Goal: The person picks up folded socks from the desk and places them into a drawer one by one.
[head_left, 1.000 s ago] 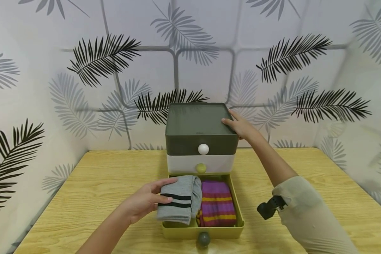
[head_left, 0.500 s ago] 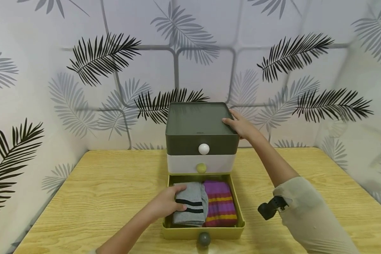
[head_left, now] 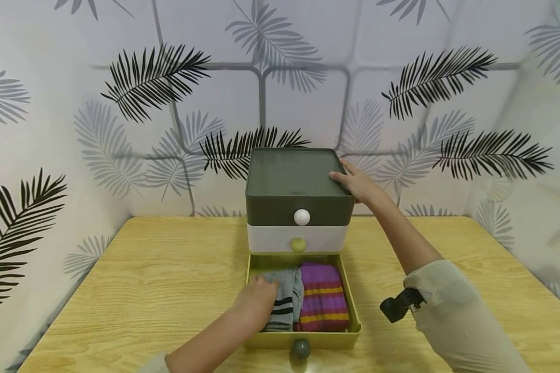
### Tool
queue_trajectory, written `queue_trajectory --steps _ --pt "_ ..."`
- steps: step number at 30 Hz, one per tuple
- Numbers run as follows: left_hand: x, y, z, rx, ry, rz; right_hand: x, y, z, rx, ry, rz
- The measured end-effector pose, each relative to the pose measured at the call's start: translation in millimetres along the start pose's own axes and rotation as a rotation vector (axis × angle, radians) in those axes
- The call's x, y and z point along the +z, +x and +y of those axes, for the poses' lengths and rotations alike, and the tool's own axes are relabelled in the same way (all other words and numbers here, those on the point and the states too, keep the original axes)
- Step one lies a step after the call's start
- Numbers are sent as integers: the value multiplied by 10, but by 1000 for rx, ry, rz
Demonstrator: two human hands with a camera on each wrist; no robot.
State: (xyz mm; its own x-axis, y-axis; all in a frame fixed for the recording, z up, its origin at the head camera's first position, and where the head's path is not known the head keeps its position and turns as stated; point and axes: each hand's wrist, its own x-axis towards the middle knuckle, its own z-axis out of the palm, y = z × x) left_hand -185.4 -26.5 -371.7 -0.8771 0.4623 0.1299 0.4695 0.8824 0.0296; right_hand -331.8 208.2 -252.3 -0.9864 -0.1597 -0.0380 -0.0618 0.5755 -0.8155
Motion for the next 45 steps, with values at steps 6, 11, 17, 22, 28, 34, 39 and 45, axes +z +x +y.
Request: queue_trajectory --steps 6,11,17,22,28,34,39,45 --pt "-162 -105 -19 59 -175 110 15 -2 35 -4 3 1" --pt "-278 -235 42 102 -802 -95 0 5 31 1 -21 13" --pt "-101 -423 216 90 -1280 -371 -20 14 31 -17 -2 11" --pt "114 -471 268 42 -1486 -594 -16 3 26 -11 5 14" --pt "253 -471 296 -157 -1655 -836 -4 -9 20 -18 5 10" --pt "281 -458 299 -390 -1810 -991 -12 -16 20 -30 37 -10" --pt "336 -438 325 -511 -1882 -864 -9 -20 21 -20 31 -1" --pt "363 -400 324 -565 -1924 -865 -3 -9 31 -11 39 -2"
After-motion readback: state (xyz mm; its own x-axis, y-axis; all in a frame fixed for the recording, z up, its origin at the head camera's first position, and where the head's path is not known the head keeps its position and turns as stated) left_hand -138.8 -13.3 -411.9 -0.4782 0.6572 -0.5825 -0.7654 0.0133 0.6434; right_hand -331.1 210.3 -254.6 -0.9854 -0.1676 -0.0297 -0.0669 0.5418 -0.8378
